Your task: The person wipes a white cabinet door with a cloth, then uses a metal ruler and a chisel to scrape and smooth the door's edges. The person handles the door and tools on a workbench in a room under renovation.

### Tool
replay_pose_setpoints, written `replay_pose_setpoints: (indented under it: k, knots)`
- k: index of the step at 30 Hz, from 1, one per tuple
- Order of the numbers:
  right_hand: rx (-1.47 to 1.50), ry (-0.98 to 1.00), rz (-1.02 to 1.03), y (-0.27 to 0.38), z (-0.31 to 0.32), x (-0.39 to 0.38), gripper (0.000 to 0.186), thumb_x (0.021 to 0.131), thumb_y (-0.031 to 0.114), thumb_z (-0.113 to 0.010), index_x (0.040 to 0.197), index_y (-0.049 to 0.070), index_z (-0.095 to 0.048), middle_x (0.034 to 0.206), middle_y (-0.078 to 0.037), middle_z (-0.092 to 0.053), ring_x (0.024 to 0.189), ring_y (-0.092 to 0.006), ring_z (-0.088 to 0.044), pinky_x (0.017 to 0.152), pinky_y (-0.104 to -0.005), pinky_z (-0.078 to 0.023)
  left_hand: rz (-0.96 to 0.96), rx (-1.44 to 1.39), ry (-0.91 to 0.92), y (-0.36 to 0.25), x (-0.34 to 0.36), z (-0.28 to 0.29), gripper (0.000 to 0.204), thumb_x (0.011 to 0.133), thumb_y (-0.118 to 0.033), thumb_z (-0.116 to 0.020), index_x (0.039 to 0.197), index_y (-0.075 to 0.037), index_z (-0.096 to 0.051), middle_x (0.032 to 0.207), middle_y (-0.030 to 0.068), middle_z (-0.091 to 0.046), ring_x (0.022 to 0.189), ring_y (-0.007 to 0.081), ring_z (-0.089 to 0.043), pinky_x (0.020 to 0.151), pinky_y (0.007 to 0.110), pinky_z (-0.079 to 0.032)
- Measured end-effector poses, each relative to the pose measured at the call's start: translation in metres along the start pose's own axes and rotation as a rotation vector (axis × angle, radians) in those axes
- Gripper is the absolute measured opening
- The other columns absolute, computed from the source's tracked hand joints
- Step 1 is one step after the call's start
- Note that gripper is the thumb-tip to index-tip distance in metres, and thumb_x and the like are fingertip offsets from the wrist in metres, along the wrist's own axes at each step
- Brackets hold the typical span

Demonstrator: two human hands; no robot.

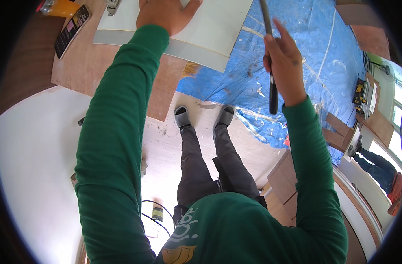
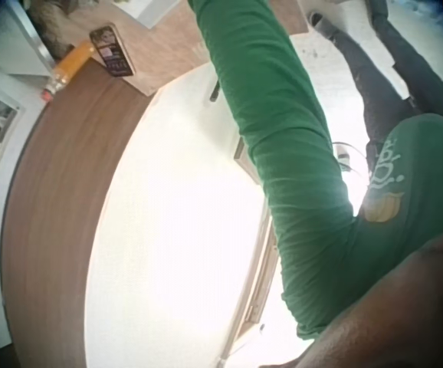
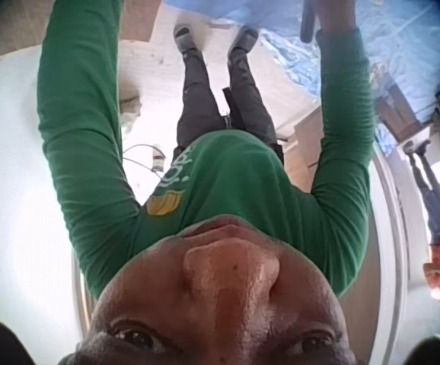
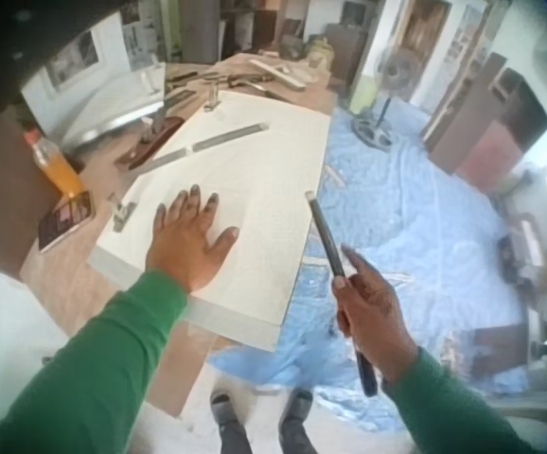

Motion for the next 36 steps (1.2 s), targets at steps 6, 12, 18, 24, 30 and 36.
replay_pose_setpoints:
  k: [6, 12, 18, 24, 30, 36]
  knots:
    - [0.327, 0.086, -0.406, -0.018, 0.016, -0.069, 0.040, 0.110, 0.029, -0.049, 0.137, 0.000, -0.054, 0.070, -0.005, -0.058, 0.047, -0.0134, -0.052, 0.045, -0.0269, -0.042, 0.007, -0.008, -0.009, -0.002, -0.002, 0.002, 0.071, 0.104, -0.055, -0.045, 0.156, -0.008, -0.043, 0.165, 0.0207, -0.035, 0.154, 0.0356, -0.028, 0.128, 0.051, -0.016]
    - [0.417, 0.070, -0.544, -0.062, 0.031, -0.110, 0.039, 0.111, 0.026, -0.046, 0.140, 0.001, -0.053, 0.071, -0.007, -0.062, 0.048, -0.0133, -0.053, 0.045, -0.0262, -0.040, -0.004, -0.014, -0.028, -0.004, 0.000, 0.004, 0.071, 0.103, -0.054, -0.047, 0.156, -0.007, -0.044, 0.164, 0.0215, -0.036, 0.154, 0.0367, -0.030, 0.128, 0.051, -0.017]
    - [0.246, 0.072, -0.421, -0.044, 0.022, -0.103, 0.046, 0.110, 0.024, -0.051, 0.149, 0.001, -0.047, 0.072, -0.004, -0.058, 0.051, -0.0107, -0.054, 0.049, -0.0263, -0.046, -0.027, 0.006, -0.045, -0.001, 0.002, 0.000, 0.068, 0.101, -0.050, -0.053, 0.152, -0.005, -0.049, 0.159, 0.0229, -0.043, 0.148, 0.0381, -0.038, 0.125, 0.051, -0.023]
    - [0.247, 0.070, -0.339, -0.044, 0.014, -0.095, 0.043, 0.109, 0.023, -0.054, 0.144, -0.001, -0.049, 0.076, -0.004, -0.061, 0.053, -0.0096, -0.056, 0.049, -0.0254, -0.047, 0.019, -0.099, -0.007, -0.004, 0.038, 0.020, 0.063, 0.100, -0.046, -0.058, 0.146, -0.003, -0.053, 0.154, 0.0226, -0.049, 0.142, 0.0386, -0.043, 0.122, 0.051, -0.028]
    - [0.216, 0.242, -0.245, -0.047, 0.010, -0.083, 0.033, 0.111, 0.024, -0.051, 0.134, 0.003, -0.062, 0.081, -0.004, -0.064, 0.063, -0.0082, -0.057, 0.057, -0.0237, -0.048, -0.054, -0.039, -0.202, 0.005, 0.040, -0.015, 0.063, 0.101, -0.049, -0.055, 0.145, -0.004, -0.054, 0.154, 0.0206, -0.049, 0.143, 0.0378, -0.041, 0.121, 0.052, -0.028]
    - [-0.146, 0.141, -0.026, -0.044, 0.003, -0.076, 0.048, 0.106, 0.014, -0.059, 0.152, 0.004, -0.050, 0.086, -0.002, -0.059, 0.072, -0.0115, -0.051, 0.067, -0.0269, -0.046, -0.045, -0.078, -0.211, 0.005, 0.039, -0.014, 0.061, 0.101, -0.049, -0.055, 0.144, -0.005, -0.055, 0.153, 0.0201, -0.050, 0.143, 0.0378, -0.042, 0.121, 0.052, -0.028]
Point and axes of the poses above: each hand's wrist, its own x-axis towards the middle knuckle, its own z-axis out of the back of the hand, y = z × x, the point moved 2 cm from there along x, towards the middle knuckle
